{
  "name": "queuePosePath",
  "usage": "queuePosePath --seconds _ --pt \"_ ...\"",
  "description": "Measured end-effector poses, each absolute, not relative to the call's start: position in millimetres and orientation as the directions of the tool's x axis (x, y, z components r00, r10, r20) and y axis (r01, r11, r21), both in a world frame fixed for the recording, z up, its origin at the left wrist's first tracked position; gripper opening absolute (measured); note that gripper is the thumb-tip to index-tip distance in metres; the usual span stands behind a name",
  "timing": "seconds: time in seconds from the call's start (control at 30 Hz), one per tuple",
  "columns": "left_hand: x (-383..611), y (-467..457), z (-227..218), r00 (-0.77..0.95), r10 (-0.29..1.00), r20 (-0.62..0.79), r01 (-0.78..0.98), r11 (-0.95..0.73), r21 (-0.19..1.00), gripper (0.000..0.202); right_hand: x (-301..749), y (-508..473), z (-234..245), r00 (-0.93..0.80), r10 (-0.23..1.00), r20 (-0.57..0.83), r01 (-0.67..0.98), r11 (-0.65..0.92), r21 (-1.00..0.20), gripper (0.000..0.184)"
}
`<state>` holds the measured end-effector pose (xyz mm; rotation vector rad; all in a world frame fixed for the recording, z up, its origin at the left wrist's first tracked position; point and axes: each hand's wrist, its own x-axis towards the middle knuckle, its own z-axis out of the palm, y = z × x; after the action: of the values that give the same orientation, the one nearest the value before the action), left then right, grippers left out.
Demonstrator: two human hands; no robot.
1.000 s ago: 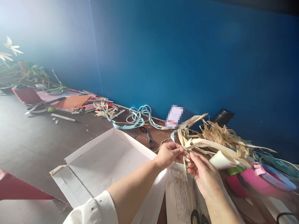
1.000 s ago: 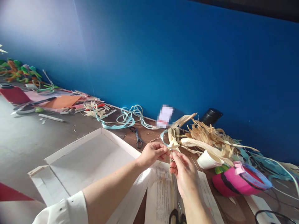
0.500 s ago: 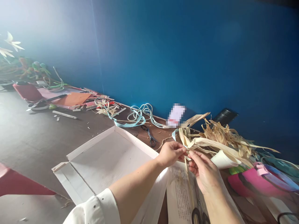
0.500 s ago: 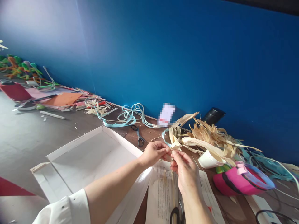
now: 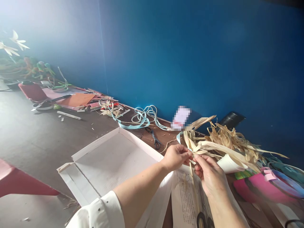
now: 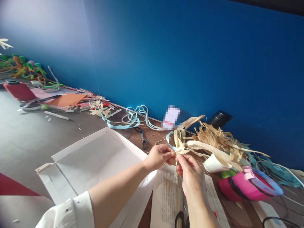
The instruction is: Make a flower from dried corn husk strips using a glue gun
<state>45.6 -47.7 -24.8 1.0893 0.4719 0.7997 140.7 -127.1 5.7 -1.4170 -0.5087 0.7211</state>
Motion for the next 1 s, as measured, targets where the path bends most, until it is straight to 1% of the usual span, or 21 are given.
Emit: queuePosePath --seconds 0.3,0.63,1.0 --pt "44.4 -48.6 -25.4 0.611 0.791 0.023 -0.312 0.215 0.925 0.026 137.9 -126.4 1.3 0.701 0.71 -0.065 -0.117 0.025 -0.993 0.035" --pt "46.0 -50.1 -27.4 0.594 0.803 0.052 -0.317 0.174 0.932 0.019 136.9 -123.7 3.4 0.703 0.705 -0.096 -0.15 0.015 -0.989 0.035" --pt "45.1 -51.1 -28.8 0.567 0.82 0.075 -0.301 0.121 0.946 0.018 131.8 -123.4 4.1 0.707 0.702 -0.086 -0.136 0.016 -0.991 0.03"
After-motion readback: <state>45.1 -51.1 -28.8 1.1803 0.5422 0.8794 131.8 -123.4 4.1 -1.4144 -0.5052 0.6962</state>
